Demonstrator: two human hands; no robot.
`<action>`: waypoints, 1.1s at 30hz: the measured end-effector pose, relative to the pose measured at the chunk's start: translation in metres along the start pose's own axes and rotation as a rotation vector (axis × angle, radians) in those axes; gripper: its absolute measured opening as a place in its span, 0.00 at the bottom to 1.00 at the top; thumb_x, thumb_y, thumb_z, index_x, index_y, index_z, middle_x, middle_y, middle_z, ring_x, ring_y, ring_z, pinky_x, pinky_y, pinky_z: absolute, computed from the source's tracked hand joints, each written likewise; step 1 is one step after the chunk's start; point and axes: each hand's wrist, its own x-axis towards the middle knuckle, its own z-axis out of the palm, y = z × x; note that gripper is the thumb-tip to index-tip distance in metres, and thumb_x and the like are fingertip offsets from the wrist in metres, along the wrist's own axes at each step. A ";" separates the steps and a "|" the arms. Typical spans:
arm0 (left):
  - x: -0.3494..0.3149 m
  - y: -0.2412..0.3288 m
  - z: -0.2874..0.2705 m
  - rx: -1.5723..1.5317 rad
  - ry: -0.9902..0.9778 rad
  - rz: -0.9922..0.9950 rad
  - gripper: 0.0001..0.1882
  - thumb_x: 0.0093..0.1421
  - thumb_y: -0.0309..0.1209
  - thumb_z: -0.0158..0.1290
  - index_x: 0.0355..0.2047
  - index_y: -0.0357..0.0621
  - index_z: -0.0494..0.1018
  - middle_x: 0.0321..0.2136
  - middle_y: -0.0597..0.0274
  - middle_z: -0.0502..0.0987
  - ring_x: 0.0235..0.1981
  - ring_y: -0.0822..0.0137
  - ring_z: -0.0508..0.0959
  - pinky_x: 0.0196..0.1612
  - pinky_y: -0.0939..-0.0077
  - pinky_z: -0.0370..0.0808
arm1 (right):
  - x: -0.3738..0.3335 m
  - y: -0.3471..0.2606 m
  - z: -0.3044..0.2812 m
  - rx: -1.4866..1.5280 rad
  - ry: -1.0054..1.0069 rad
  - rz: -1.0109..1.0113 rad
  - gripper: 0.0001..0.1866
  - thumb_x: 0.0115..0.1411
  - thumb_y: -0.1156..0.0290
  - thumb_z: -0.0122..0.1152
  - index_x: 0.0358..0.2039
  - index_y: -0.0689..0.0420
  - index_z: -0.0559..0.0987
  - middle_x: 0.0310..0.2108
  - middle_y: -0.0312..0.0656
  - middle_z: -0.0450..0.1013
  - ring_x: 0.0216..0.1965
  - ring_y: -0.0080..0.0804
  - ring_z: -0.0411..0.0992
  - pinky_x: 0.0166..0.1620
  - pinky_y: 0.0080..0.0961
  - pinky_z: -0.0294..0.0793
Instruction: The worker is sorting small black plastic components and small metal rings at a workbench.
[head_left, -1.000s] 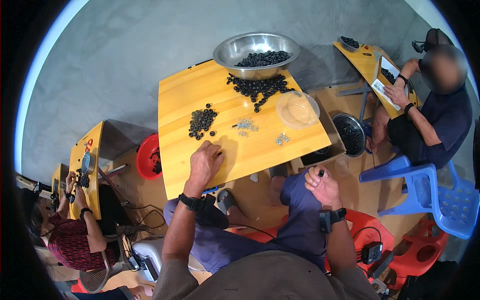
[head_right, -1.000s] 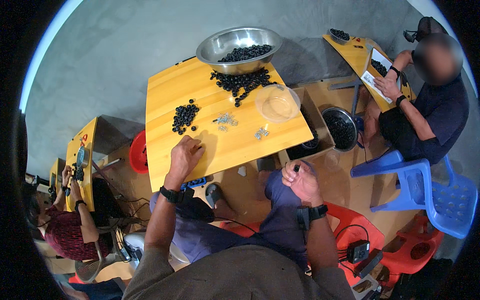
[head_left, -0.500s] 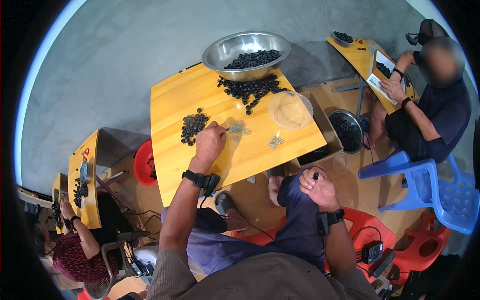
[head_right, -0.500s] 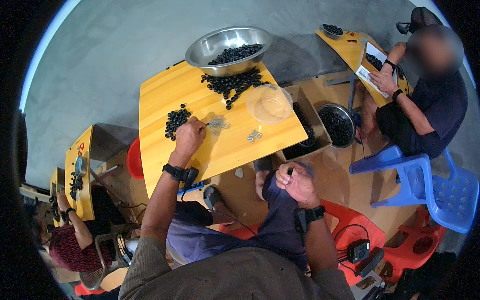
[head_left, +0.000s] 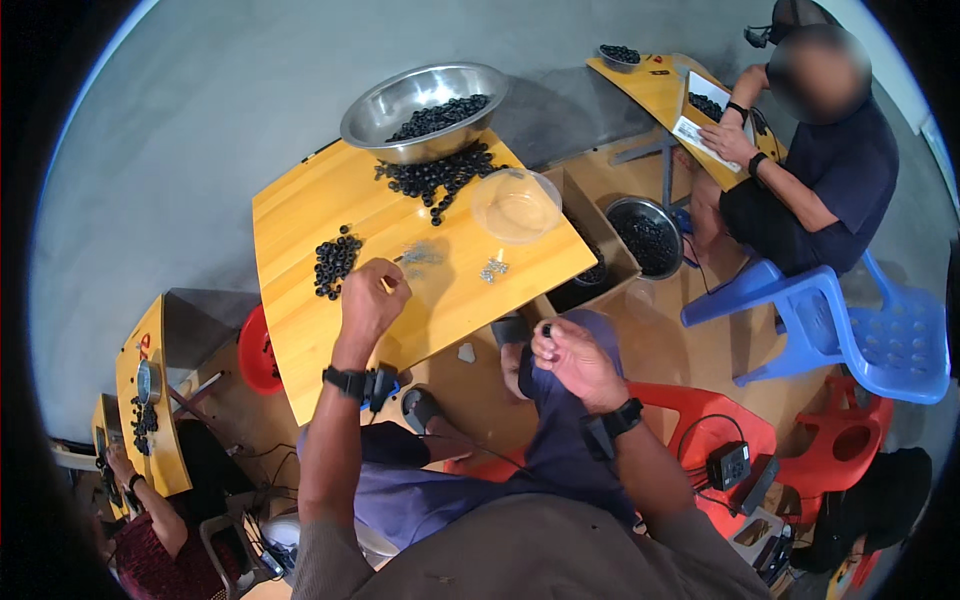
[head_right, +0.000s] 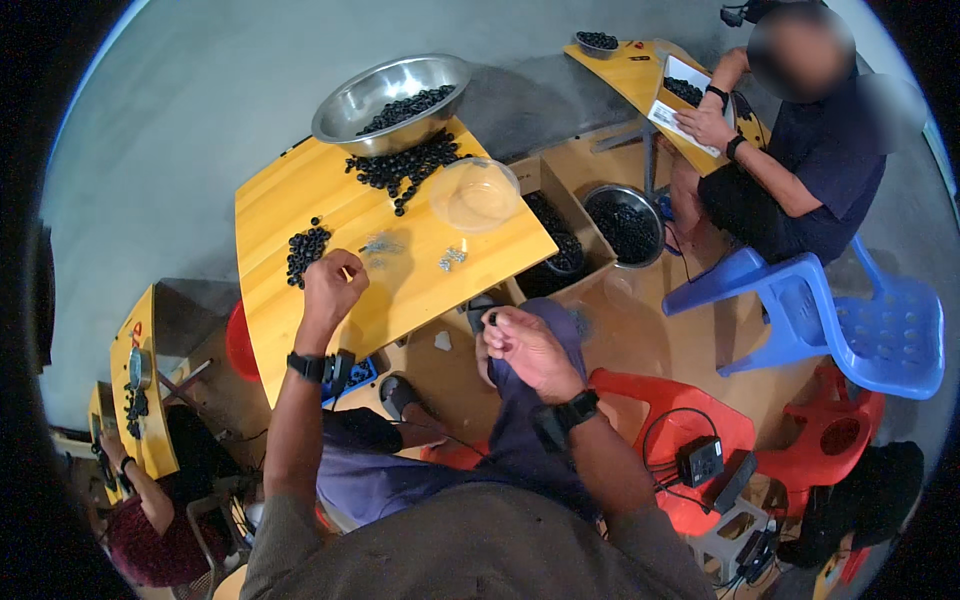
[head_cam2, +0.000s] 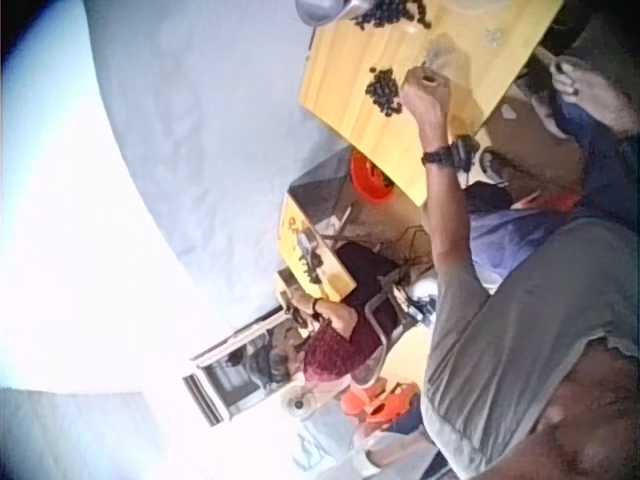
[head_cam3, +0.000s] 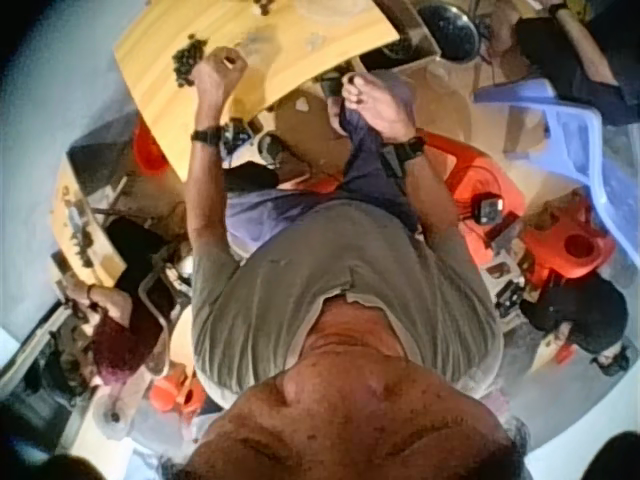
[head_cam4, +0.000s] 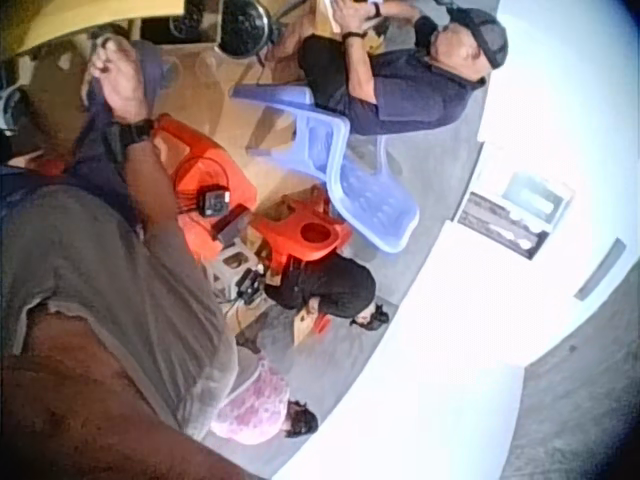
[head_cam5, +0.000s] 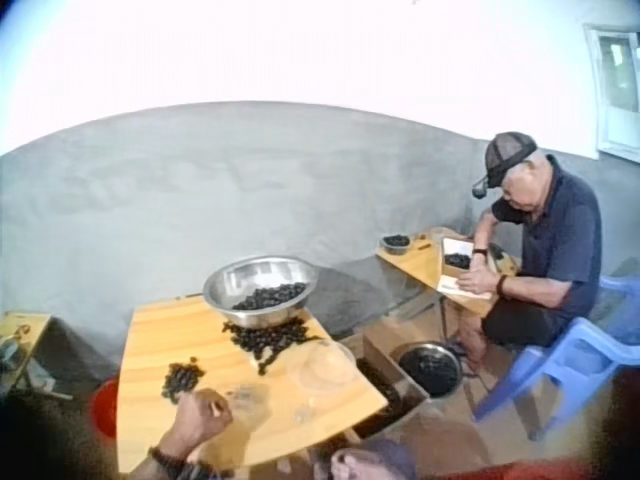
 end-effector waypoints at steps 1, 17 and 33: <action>-0.011 0.019 -0.005 -0.220 -0.057 -0.158 0.01 0.51 0.23 0.59 0.25 0.42 0.79 0.21 0.61 0.80 0.21 0.69 0.78 0.26 0.71 0.73 | 0.000 0.006 0.000 0.010 0.012 0.019 0.13 0.67 0.67 0.60 0.45 0.63 0.78 0.28 0.33 0.68 0.33 0.22 0.66 0.35 0.20 0.65; -0.110 0.131 0.020 -1.330 -0.092 -0.158 0.06 0.56 0.16 0.56 0.34 0.38 0.77 0.43 0.58 0.77 0.44 0.68 0.76 0.52 0.71 0.72 | -0.015 0.053 0.056 0.175 0.048 0.153 0.07 0.68 0.64 0.61 0.35 0.51 0.78 0.28 0.30 0.70 0.33 0.20 0.68 0.35 0.22 0.66; -0.118 0.128 0.021 -1.350 -0.156 -0.109 0.06 0.59 0.18 0.55 0.36 0.39 0.77 0.45 0.55 0.76 0.45 0.68 0.76 0.50 0.73 0.74 | -0.021 0.063 0.054 0.231 0.042 0.191 0.07 0.68 0.63 0.61 0.39 0.51 0.78 0.29 0.27 0.69 0.32 0.16 0.67 0.35 0.18 0.67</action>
